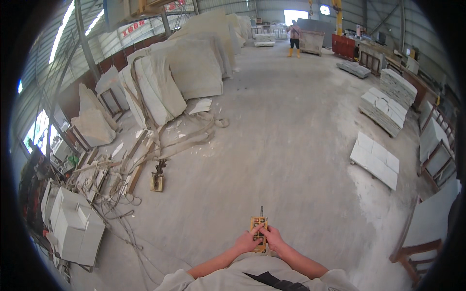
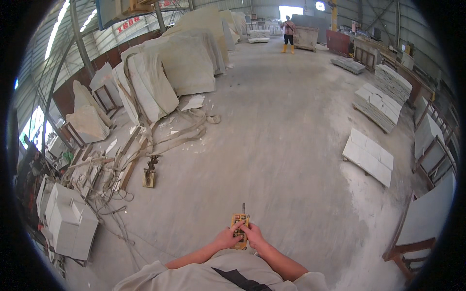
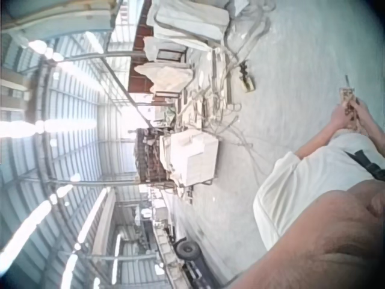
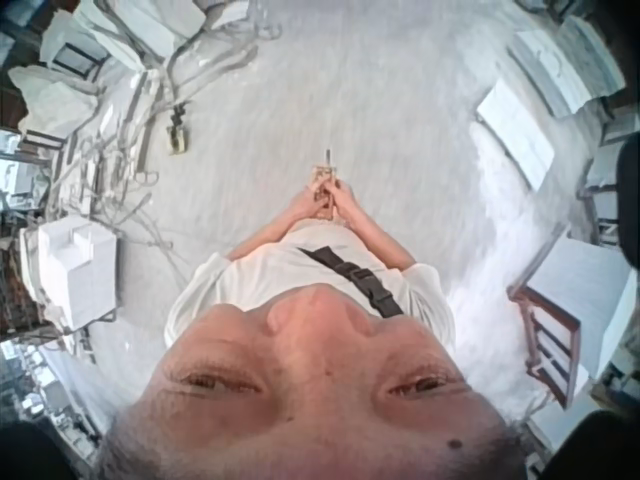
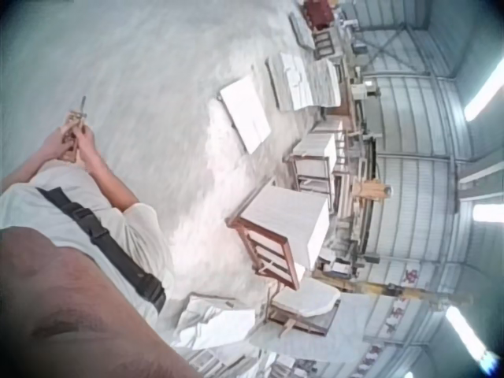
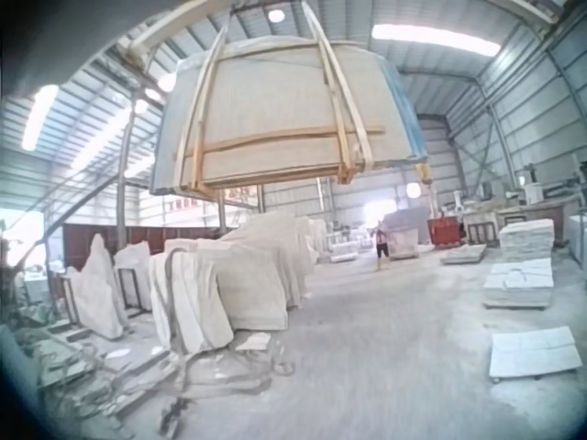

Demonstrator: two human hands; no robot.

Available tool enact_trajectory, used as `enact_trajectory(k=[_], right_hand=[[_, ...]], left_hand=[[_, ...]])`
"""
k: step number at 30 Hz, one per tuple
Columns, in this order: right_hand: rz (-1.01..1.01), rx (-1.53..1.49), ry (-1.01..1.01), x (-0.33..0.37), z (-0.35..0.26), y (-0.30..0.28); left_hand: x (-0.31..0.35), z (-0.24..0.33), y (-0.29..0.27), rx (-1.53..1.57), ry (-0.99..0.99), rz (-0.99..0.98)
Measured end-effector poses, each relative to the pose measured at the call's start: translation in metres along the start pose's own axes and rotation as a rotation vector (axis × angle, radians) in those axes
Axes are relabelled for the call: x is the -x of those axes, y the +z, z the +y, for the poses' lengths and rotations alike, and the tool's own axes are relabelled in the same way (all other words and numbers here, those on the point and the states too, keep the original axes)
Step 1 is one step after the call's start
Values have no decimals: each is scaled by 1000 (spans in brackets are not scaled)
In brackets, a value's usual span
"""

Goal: The person operates a remote control to maneuver a crane, lifting and moving large stone slabs within a warehouse. They walk around the area, guiding the crane and coordinating with another worker who assists with positioning the slabs.

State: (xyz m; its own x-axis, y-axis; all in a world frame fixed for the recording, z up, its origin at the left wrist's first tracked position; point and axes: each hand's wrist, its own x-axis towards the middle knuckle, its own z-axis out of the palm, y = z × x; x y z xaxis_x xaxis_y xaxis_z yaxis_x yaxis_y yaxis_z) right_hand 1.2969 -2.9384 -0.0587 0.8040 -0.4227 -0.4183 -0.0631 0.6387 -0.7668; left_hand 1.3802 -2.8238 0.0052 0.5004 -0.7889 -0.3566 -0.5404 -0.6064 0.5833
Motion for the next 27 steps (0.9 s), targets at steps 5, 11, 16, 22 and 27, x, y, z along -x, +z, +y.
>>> enact_trajectory(k=[5, 11, 16, 22, 27], right_hand=[[36, 17, 27, -23, -29, -16], [63, -59, 68, -50, -28, -43], [95, -70, 63, -64, -57, -57], [162, -105, 21, -103, -85, -84], [204, -74, -10, -147, -116, -92]], left_hand=[[-35, 20, -5, -26, 3, -6], [-71, 32, -5, -76, -8, -79], [-112, 39, -5, -19, 61, -121], [-174, 56, -8, -11, 75, -192], [-229, 60, -24, -4, 125, -181]])
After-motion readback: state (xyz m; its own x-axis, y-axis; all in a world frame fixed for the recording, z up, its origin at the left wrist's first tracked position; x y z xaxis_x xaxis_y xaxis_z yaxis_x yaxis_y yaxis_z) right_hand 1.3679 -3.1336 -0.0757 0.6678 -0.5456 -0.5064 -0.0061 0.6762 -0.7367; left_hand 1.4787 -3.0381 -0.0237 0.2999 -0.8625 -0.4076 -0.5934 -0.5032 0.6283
